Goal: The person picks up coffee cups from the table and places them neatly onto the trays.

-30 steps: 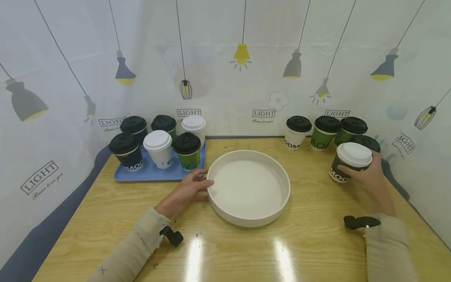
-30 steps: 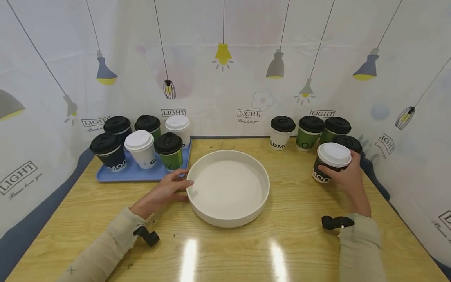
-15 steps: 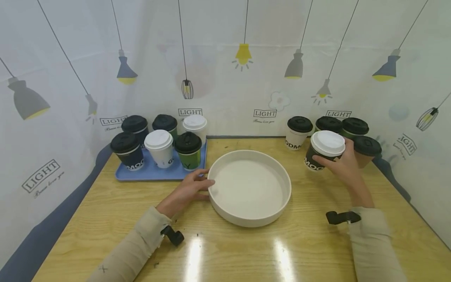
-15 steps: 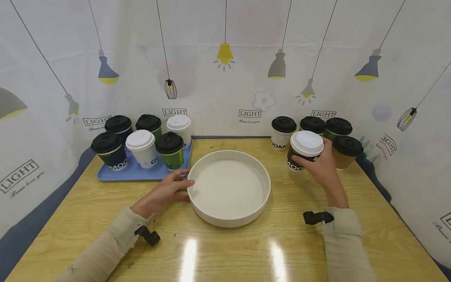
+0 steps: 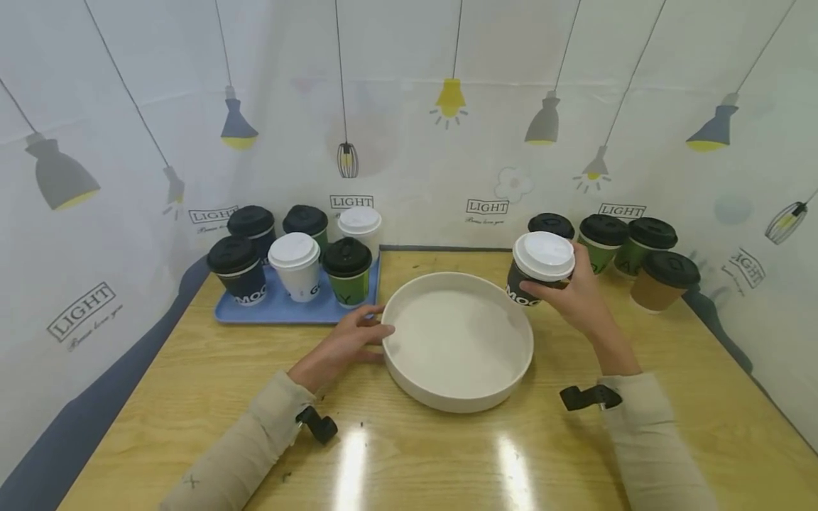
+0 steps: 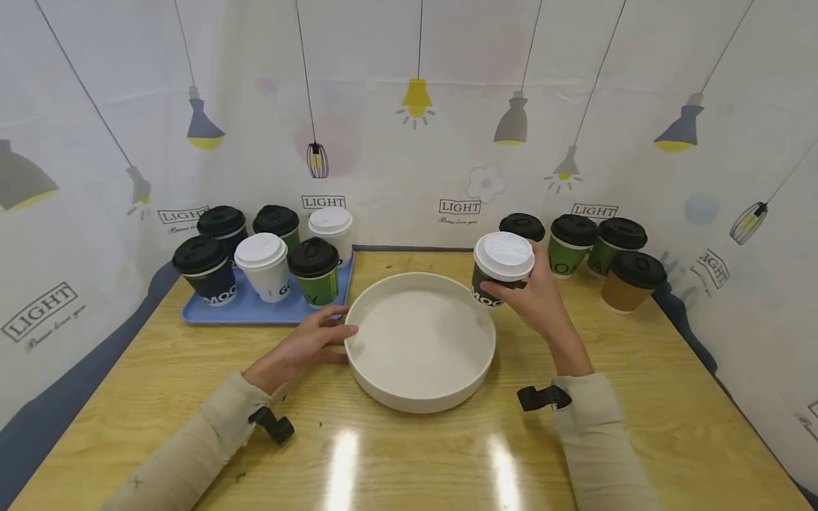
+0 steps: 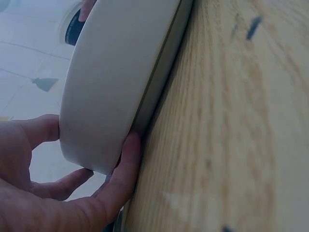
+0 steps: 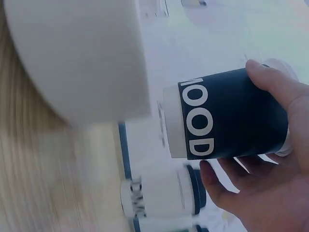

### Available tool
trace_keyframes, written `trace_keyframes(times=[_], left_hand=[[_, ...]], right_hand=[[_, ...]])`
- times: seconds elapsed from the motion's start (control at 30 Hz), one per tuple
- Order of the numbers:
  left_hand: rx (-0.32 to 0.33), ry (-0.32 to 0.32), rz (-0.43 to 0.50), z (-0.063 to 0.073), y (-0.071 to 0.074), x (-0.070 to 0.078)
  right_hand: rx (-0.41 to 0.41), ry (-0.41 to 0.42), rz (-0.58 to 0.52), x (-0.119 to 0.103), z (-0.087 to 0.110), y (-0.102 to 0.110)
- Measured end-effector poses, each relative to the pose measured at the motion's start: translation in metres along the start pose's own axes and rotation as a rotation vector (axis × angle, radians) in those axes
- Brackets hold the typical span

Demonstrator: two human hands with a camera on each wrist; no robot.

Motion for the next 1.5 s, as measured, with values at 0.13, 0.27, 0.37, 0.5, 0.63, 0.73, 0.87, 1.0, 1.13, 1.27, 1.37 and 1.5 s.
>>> trace_keyframes(times=[0.13, 0.27, 0.37, 0.5, 0.63, 0.73, 0.87, 1.0, 1.13, 1.27, 1.37, 1.5], left_hand=[[0.003, 0.013, 0.007, 0.000, 0.000, -0.001], [-0.006, 0.022, 0.012, 0.000, -0.001, -0.001], [-0.003, 0.016, 0.019, 0.000, -0.001, -0.001], [0.005, 0.009, 0.019, 0.001, 0.001, -0.001], [0.008, 0.022, 0.019, 0.001, -0.002, 0.000], [0.017, 0.029, 0.012, 0.001, -0.002, 0.001], [0.028, 0.032, 0.007, 0.002, -0.001, 0.002], [0.023, 0.034, 0.010, 0.003, -0.001, 0.002], [0.022, 0.038, 0.007, 0.005, -0.001, 0.003], [0.021, 0.039, 0.013, 0.005, -0.002, 0.003], [0.022, 0.039, 0.018, 0.005, -0.002, 0.003], [0.025, 0.032, 0.019, 0.004, -0.002, 0.003]], right_hand=[[-0.062, 0.039, -0.007, -0.008, -0.003, -0.022], [-0.123, 0.051, 0.053, -0.014, -0.007, -0.042], [-0.204, 0.048, 0.112, -0.020, -0.013, -0.058], [-0.341, 0.051, 0.145, -0.027, -0.021, -0.082], [-0.411, 0.066, 0.172, -0.033, -0.027, -0.099], [-0.431, 0.078, 0.172, -0.038, -0.032, -0.110], [-0.453, 0.064, 0.176, -0.042, -0.037, -0.123], [-0.497, 0.048, 0.187, -0.046, -0.037, -0.131], [-0.535, 0.037, 0.194, -0.052, -0.035, -0.138], [-0.569, 0.030, 0.220, -0.055, -0.034, -0.143], [-0.594, 0.031, 0.225, -0.057, -0.034, -0.146], [-0.621, 0.043, 0.243, -0.059, -0.036, -0.150]])
Point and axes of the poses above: each hand's wrist, its own z-axis away from the middle knuckle, its own y-axis out of the back of the hand, x = y × z, the point moved 4 cm from there along -z, towards the middle knuckle, and after that the axes turned 2 degrees about -y, right-handed, at the moved point
